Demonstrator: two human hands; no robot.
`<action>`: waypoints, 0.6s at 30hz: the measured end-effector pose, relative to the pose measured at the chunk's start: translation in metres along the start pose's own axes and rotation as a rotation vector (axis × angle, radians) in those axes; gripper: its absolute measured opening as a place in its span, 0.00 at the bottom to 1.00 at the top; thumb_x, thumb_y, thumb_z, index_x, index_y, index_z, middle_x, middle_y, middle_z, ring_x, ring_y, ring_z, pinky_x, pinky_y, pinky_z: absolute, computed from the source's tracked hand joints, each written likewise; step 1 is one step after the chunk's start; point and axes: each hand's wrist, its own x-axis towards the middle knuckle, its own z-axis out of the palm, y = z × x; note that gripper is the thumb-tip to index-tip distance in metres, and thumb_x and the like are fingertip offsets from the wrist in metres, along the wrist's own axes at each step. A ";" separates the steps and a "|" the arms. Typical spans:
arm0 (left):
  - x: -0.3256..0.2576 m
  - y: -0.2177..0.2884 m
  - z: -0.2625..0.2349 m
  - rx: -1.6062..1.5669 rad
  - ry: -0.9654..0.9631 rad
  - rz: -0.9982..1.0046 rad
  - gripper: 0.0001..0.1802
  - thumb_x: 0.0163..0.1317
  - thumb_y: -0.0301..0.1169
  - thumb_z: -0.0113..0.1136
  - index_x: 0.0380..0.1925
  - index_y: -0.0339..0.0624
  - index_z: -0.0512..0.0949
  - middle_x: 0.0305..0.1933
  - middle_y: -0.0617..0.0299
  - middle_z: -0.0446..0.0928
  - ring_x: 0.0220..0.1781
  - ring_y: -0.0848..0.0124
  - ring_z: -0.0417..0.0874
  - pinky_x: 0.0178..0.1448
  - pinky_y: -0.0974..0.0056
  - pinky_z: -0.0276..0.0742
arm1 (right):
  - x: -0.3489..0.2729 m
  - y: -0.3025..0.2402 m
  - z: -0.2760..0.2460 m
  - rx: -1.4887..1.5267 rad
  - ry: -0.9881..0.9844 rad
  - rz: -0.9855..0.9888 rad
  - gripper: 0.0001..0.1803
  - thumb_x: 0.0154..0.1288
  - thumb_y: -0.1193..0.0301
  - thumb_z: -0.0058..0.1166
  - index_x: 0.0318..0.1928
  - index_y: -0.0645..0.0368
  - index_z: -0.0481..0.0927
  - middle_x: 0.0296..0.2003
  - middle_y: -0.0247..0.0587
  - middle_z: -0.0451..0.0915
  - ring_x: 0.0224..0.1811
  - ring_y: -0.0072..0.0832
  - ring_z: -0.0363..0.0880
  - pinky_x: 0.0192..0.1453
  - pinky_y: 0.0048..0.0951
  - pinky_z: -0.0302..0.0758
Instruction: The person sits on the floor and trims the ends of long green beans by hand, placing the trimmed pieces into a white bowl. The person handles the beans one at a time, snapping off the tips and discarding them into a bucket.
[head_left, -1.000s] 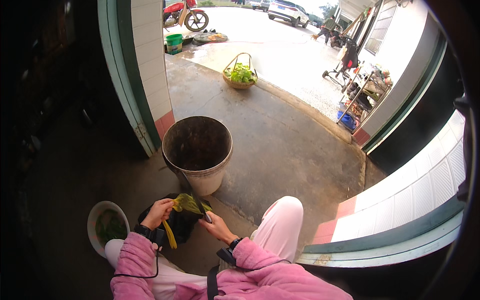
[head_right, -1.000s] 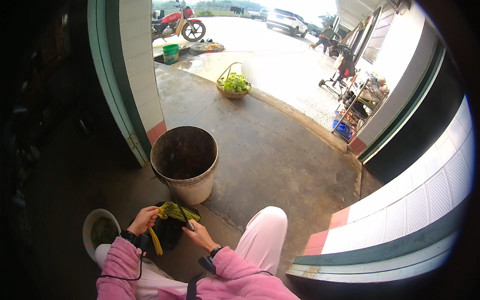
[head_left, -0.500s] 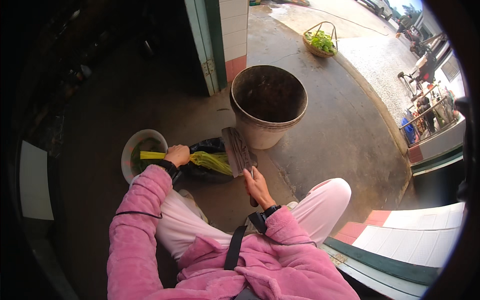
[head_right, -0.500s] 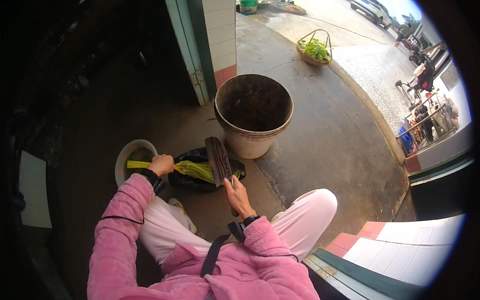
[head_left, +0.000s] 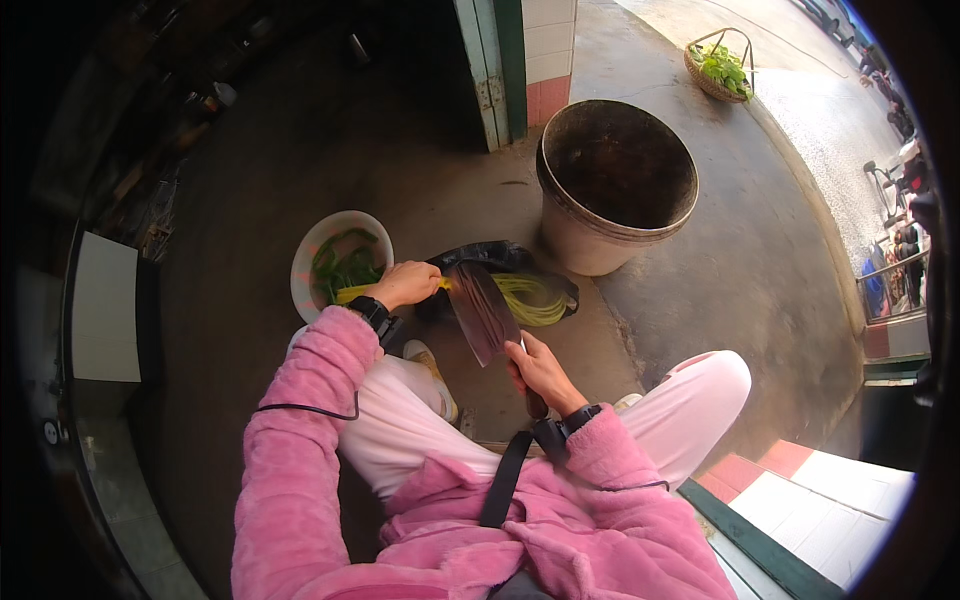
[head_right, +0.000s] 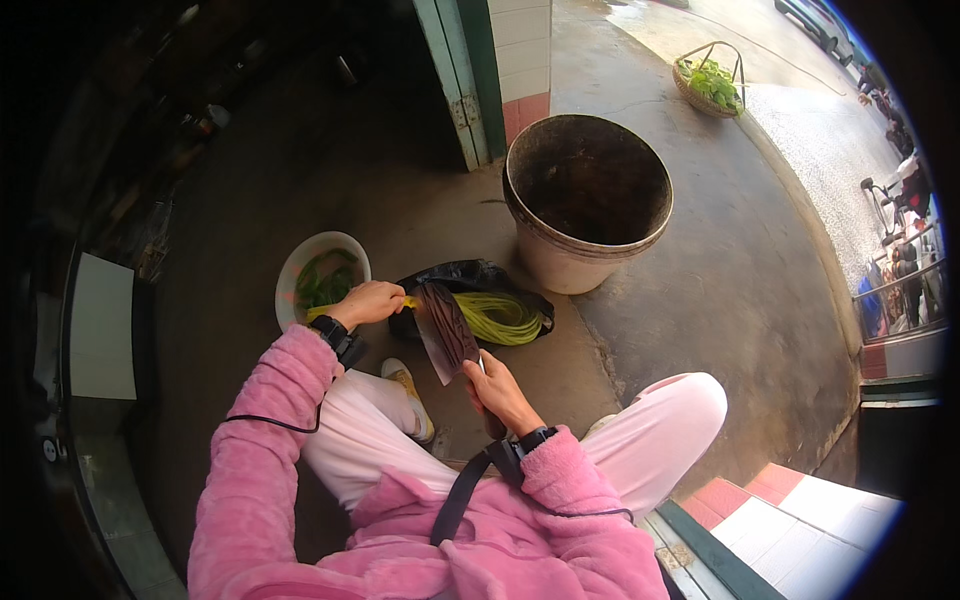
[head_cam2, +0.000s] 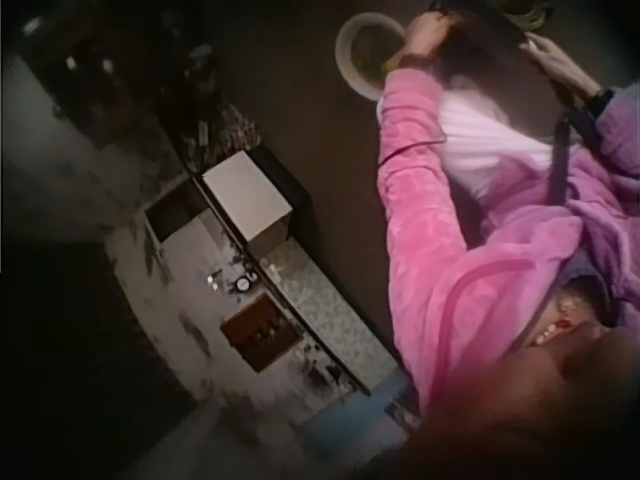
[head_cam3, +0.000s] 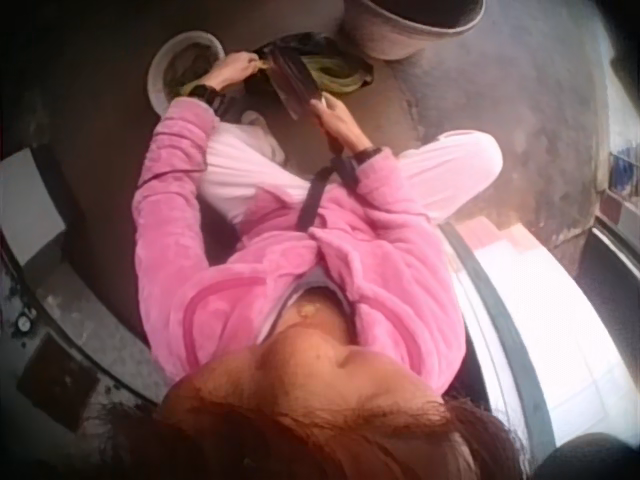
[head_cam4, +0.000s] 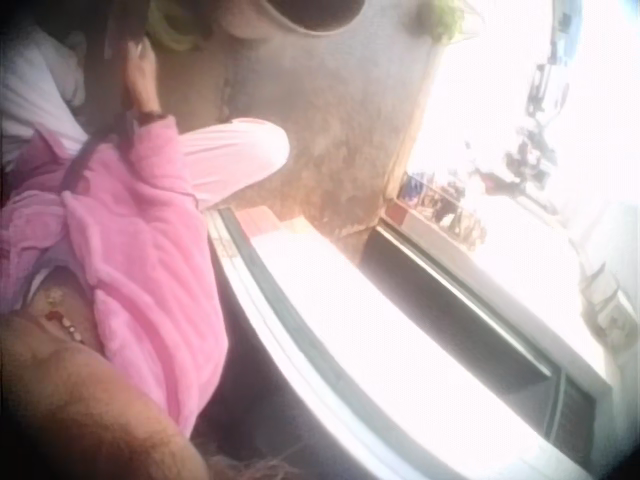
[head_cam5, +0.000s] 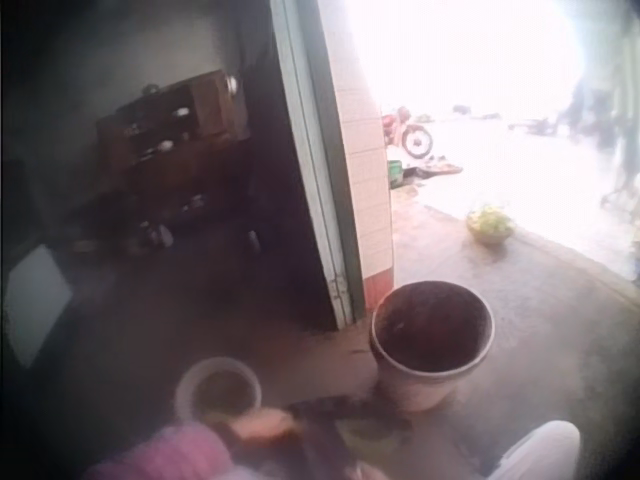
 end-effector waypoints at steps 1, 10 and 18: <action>0.000 0.000 0.001 -0.010 0.012 0.001 0.14 0.60 0.37 0.46 0.31 0.46 0.81 0.35 0.55 0.83 0.43 0.52 0.82 0.47 0.51 0.75 | 0.001 0.002 0.002 -0.012 -0.015 -0.002 0.09 0.74 0.63 0.44 0.43 0.55 0.69 0.22 0.28 0.66 0.17 0.18 0.64 0.19 0.23 0.64; -0.009 0.029 0.012 -0.031 -0.039 0.044 0.13 0.63 0.40 0.51 0.38 0.49 0.82 0.38 0.53 0.83 0.44 0.50 0.82 0.48 0.49 0.75 | 0.053 0.001 0.039 0.197 0.026 0.095 0.08 0.74 0.63 0.44 0.44 0.53 0.68 0.22 0.27 0.64 0.18 0.18 0.61 0.20 0.24 0.63; 0.000 0.011 0.000 -0.176 0.181 0.064 0.13 0.64 0.38 0.48 0.33 0.44 0.80 0.31 0.52 0.81 0.38 0.51 0.82 0.44 0.51 0.75 | 0.040 0.012 0.040 0.385 -0.030 0.233 0.06 0.75 0.64 0.43 0.44 0.51 0.66 0.21 0.27 0.63 0.17 0.17 0.59 0.20 0.23 0.63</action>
